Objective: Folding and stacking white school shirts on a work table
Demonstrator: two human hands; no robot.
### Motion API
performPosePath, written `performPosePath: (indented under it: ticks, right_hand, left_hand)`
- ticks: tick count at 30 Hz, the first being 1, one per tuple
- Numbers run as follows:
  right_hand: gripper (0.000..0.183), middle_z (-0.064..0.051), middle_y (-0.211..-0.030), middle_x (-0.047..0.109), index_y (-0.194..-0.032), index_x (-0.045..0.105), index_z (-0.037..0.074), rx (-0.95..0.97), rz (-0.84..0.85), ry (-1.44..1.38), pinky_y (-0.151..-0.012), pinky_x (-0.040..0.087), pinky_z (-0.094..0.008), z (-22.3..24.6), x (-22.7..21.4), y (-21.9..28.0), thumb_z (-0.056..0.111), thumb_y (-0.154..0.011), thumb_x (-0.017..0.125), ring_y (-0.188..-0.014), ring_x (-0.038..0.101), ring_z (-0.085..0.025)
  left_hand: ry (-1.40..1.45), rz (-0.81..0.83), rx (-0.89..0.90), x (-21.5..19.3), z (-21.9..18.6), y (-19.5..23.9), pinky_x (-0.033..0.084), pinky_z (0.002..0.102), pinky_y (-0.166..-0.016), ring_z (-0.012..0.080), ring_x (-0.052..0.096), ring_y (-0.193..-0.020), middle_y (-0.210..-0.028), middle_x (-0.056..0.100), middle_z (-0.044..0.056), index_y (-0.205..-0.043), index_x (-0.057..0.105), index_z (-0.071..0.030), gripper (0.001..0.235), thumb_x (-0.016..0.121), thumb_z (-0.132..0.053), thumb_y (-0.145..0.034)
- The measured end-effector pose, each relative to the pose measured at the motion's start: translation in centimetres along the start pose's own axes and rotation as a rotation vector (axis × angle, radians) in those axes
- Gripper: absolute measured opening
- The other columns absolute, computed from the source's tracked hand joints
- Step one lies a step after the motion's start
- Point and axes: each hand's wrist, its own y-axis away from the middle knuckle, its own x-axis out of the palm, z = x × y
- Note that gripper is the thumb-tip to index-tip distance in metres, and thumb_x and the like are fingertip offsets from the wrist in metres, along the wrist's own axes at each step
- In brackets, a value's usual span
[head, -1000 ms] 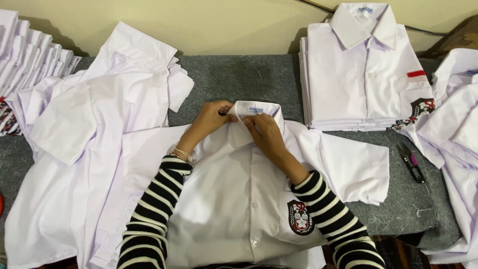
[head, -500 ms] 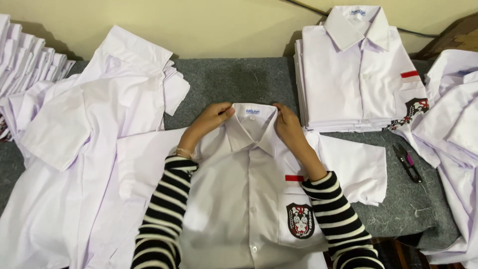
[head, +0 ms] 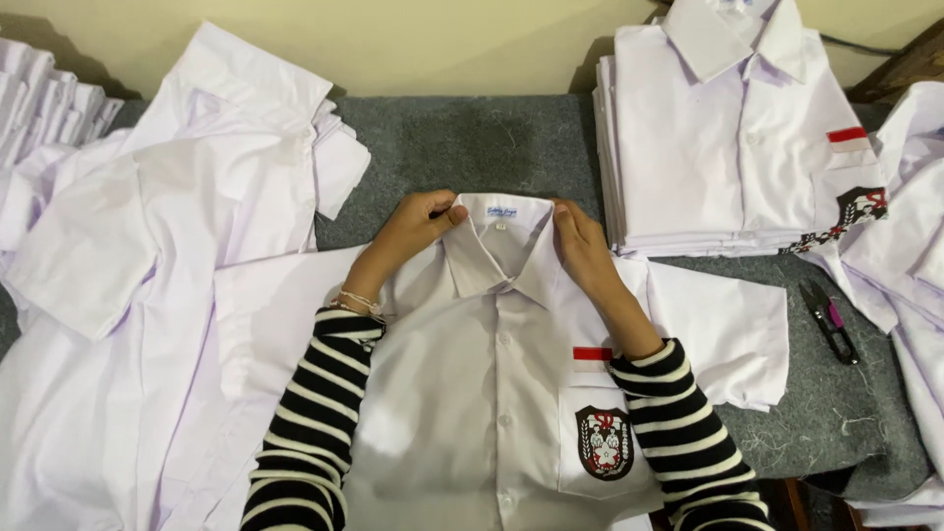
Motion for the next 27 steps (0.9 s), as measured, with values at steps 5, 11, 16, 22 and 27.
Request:
performPosePath:
  ticks: [5, 11, 16, 22, 27]
  right_hand:
    - [0.036, -0.023, -0.112, 0.071, -0.127, 0.069, 0.017, -0.027, 0.011, -0.002, -0.100, 0.046, -0.052, -0.3, -0.2, -0.5, 0.028, -0.107, 0.041, -0.115, 0.064, -0.042]
    - [0.035, -0.021, -0.113, 0.071, -0.131, 0.068, 0.010, -0.092, 0.071, -0.121, -0.100, 0.047, -0.048, -0.2, -0.7, -0.3, 0.016, -0.105, 0.044, -0.110, 0.063, -0.033]
    - [0.031, -0.021, -0.103, 0.070, -0.131, 0.066, 0.004, -0.172, 0.062, -0.145, -0.092, 0.049, -0.047, -1.9, 0.0, -1.1, 0.014, -0.108, 0.048, -0.100, 0.063, -0.028]
    - [0.022, -0.010, -0.092, 0.072, -0.123, 0.071, 0.006, -0.212, -0.045, -0.154, -0.081, 0.053, -0.034, -3.9, 1.0, -1.7, 0.015, -0.105, 0.064, -0.087, 0.064, -0.017]
    - [0.017, -0.007, -0.083, 0.070, -0.118, 0.073, 0.005, -0.199, -0.127, -0.198, -0.072, 0.051, -0.030, -4.2, 1.4, -1.9, 0.011, -0.103, 0.067, -0.079, 0.060, -0.013]
  left_hand:
    - [0.003, 0.013, 0.016, -0.2, -1.1, 0.3, 0.052, 0.035, -0.081, 0.0133, 0.063, -0.086, -0.087, 0.075, 0.009, -0.096, 0.071, -0.007, 0.029, 0.066, -0.035, -0.102]
    - [-0.015, 0.086, -0.058, -0.8, -2.6, 0.8, 0.052, 0.041, -0.091, 0.0218, 0.069, -0.101, -0.102, 0.077, 0.012, -0.109, 0.072, -0.007, 0.036, 0.069, -0.041, -0.098]
    - [-0.014, 0.080, -0.080, -0.6, -2.7, 0.5, 0.053, 0.042, -0.092, 0.0241, 0.070, -0.102, -0.101, 0.077, 0.013, -0.111, 0.073, -0.005, 0.034, 0.075, -0.035, -0.093]
    - [-0.019, 0.025, -0.053, -0.6, -0.6, -0.3, 0.054, 0.032, -0.079, 0.0121, 0.065, -0.083, -0.085, 0.076, 0.003, -0.101, 0.073, -0.010, 0.025, 0.080, -0.031, -0.091]
    - [-0.062, -0.039, -0.013, -0.2, -1.5, -0.2, 0.047, 0.024, -0.063, 0.0059, 0.055, -0.066, -0.063, 0.063, -0.006, -0.085, 0.068, -0.012, 0.024, 0.079, -0.032, -0.093]
